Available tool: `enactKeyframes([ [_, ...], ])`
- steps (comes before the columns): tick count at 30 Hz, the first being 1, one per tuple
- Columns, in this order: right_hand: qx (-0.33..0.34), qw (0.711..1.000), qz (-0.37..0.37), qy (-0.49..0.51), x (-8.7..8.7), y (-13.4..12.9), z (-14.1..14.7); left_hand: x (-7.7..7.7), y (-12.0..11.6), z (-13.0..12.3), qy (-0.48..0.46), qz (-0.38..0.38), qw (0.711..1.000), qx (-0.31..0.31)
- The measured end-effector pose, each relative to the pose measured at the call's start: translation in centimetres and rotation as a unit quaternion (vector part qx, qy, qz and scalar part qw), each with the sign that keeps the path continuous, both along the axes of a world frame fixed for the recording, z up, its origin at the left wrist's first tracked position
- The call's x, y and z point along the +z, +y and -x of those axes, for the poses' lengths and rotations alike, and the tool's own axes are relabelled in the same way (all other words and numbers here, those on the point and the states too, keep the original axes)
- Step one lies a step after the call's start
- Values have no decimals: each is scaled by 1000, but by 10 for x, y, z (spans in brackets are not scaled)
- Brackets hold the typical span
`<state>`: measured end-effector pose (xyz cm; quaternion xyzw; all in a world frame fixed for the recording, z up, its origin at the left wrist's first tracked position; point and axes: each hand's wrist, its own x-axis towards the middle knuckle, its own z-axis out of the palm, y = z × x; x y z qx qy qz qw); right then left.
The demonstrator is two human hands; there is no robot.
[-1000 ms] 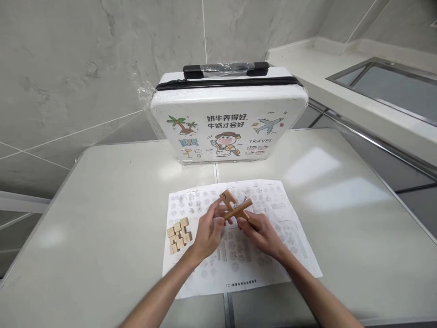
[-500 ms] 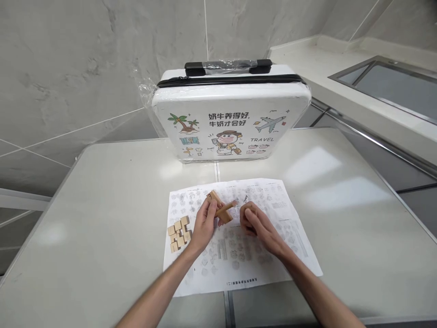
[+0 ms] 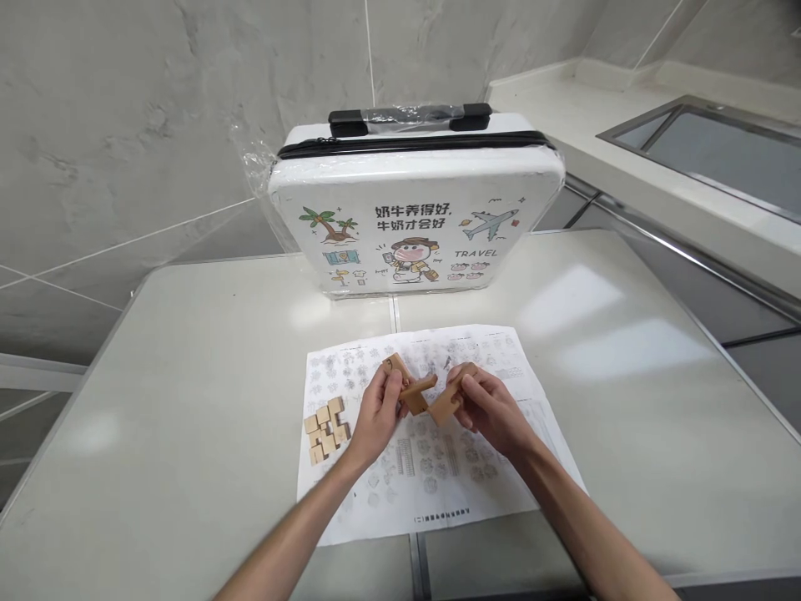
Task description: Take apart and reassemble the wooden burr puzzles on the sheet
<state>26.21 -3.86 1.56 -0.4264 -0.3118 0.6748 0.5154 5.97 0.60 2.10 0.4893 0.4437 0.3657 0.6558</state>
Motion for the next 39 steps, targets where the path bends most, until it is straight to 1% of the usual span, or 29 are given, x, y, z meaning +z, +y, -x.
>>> enactKeyframes([
  [4, -5, 999, -17, 49, -3, 1, -2, -1, 0, 1, 3, 2, 1000, -9],
  [6, -10, 998, -14, 55, -5, 1, -1, -2, 0, 1, 5, 1, 1000, -14],
  [9, 7, 998, 3, 63, -6, 1, 1, -3, 0, 1, 8, 0, 1000, -24],
  [16, 30, 999, 12, 31, 1, 1, 6, -1, -1, 3, 4, 16, 999, -46],
  [21, 44, 998, 18, 46, 3, 1, 6, -1, -1, 5, -13, 41, 997, -61],
  [26, 70, 996, 19, 43, 4, 2, 5, -3, 2, 7, -19, 41, 997, -57],
  [35, 76, 997, -16, 2, 2, 0, 2, -1, 2, 6, -25, 36, 997, -60],
  [39, 61, 997, -25, -39, 1, 0, 1, -1, 1, 6, -13, 27, 998, -54],
])
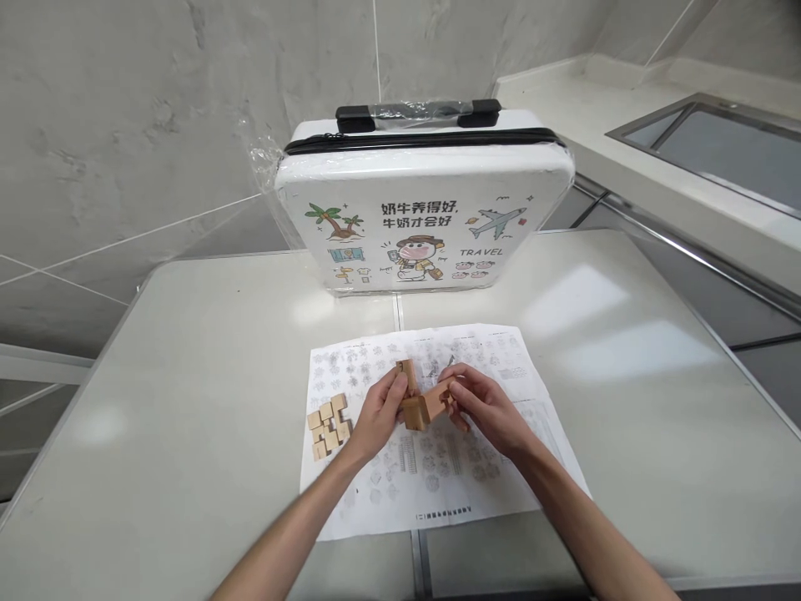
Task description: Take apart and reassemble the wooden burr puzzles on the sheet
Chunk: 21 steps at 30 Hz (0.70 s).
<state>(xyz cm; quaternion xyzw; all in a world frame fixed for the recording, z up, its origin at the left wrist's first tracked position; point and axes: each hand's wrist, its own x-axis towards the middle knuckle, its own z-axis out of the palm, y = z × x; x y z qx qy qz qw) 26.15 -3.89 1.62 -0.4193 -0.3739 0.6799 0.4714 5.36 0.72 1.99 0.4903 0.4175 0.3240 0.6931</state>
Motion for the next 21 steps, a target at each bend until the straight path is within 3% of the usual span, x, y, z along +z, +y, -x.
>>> enactKeyframes([
  [7, -16, 998, -29, -61, 7, 0, -3, -4, -2, 0, 14, 5, 1000, -7],
  [12, 11, 998, -43, -54, 9, 1, 1, -1, -2, 2, 6, 17, 1000, -19],
  [17, 66, 996, -33, -42, 8, 0, 11, 5, -5, 1, -24, 32, 998, -42],
  [21, 52, 997, -14, -54, 4, 0, 15, 2, -7, 2, -83, 29, 994, -59],
])
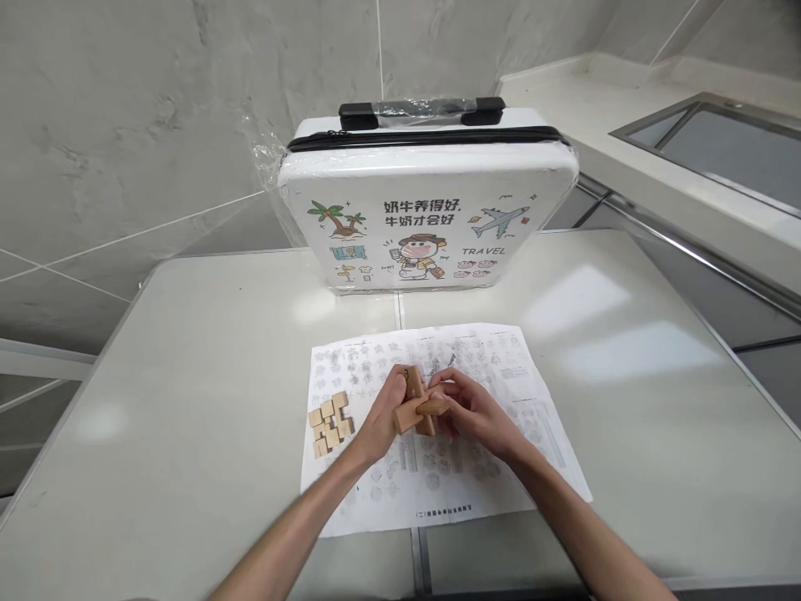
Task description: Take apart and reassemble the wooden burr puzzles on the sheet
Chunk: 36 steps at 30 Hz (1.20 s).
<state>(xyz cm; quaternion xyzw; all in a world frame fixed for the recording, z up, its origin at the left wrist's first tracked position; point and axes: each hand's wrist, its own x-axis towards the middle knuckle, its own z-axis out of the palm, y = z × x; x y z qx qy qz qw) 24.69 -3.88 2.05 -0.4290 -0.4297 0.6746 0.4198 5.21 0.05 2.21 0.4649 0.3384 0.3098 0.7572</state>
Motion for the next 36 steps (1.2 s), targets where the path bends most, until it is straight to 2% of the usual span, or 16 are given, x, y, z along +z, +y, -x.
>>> enactKeyframes([
  [3, -18, 1000, 14, 4, -1, 1, 1, -5, -1, 2, -62, -23, 998, -12],
  [5, -19, 999, 22, 15, 0, 1, 1, -7, -2, 3, -70, -55, 996, -30],
  [9, -39, 998, 33, 22, 2, 1, 0, -8, -3, 2, -1, -140, 988, -65],
  [12, -57, 996, 63, 27, 0, 1, -5, -9, -3, 1, 58, -199, 977, -44],
  [16, -68, 993, 89, 31, -2, 2, -11, -10, -3, 1, 161, -282, 946, -18],
  [19, -69, 993, 91, 38, -2, 2, -12, -9, -2, 1, 185, -306, 934, -8],
  [24, -103, 990, 89, 33, -1, 2, -14, -10, 0, -2, 188, -303, 934, -2],
  [28, -204, 977, 60, 0, -2, 5, -19, -14, 0, -4, 201, -319, 926, 16],
  [32, -341, 938, 14, -54, -6, 11, -26, -17, -2, -6, 200, -342, 918, 20],
  [36, -417, 908, 5, -24, -11, 16, -34, -16, -2, -6, 205, -354, 912, 18],
])
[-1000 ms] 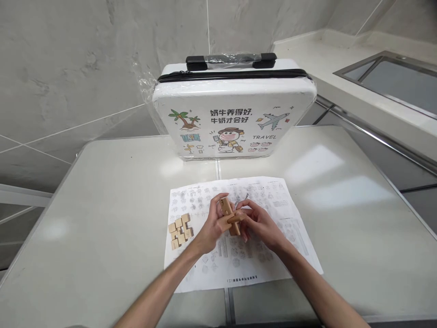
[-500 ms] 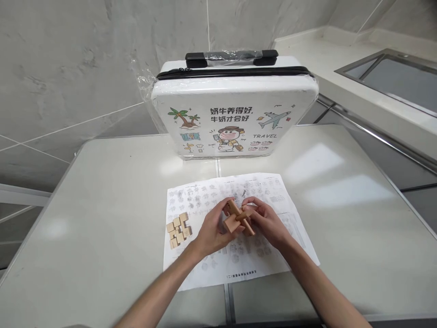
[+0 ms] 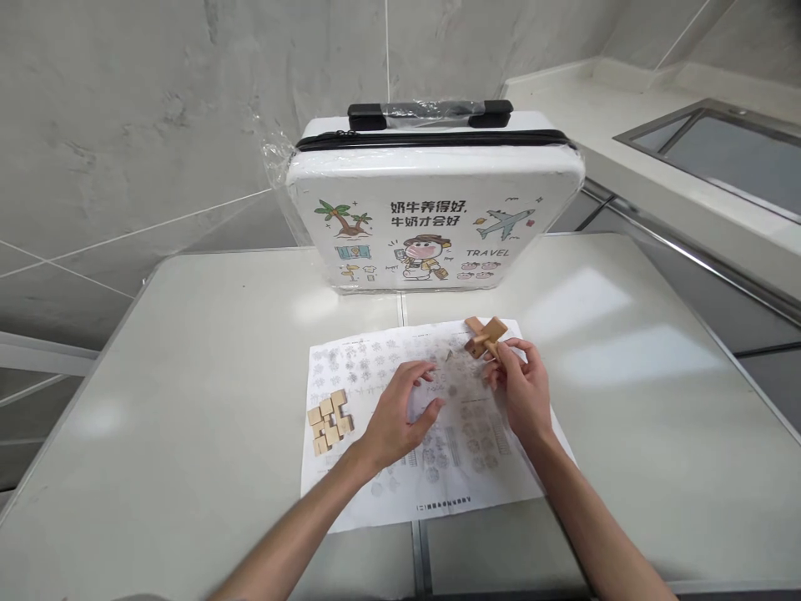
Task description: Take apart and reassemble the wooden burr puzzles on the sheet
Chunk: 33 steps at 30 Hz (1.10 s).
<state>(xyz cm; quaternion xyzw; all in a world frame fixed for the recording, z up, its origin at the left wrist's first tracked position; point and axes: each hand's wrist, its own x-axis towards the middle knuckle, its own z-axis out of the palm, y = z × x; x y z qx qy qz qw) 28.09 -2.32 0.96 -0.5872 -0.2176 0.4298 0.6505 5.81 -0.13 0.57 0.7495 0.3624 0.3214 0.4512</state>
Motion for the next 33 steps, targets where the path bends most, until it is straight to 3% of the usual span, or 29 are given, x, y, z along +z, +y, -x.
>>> enactKeyframes([
  [10, -65, 995, -13, 81, -2, 6, -7, 5, 1, 0, 27, -27, 999, -19],
  [15, -57, 998, -15, 8, 6, -2, 6, 6, -1, -2, 35, -75, 996, -28],
  [20, 35, 993, -19, -112, 4, -14, 24, 26, -5, 3, 91, -194, 973, -86],
  [23, 126, 983, -15, -135, -2, -16, 30, 40, -8, 25, 148, -240, 954, -104],
  [26, 197, 968, -6, -154, -6, -16, 33, 45, -11, 63, 192, -242, 950, -34],
  [30, 251, 946, 4, -203, -7, -15, 35, 35, -16, 114, 248, -224, 940, 68],
  [33, 264, 937, 9, -227, -7, -14, 35, 25, -22, 138, 266, -203, 936, 108],
])
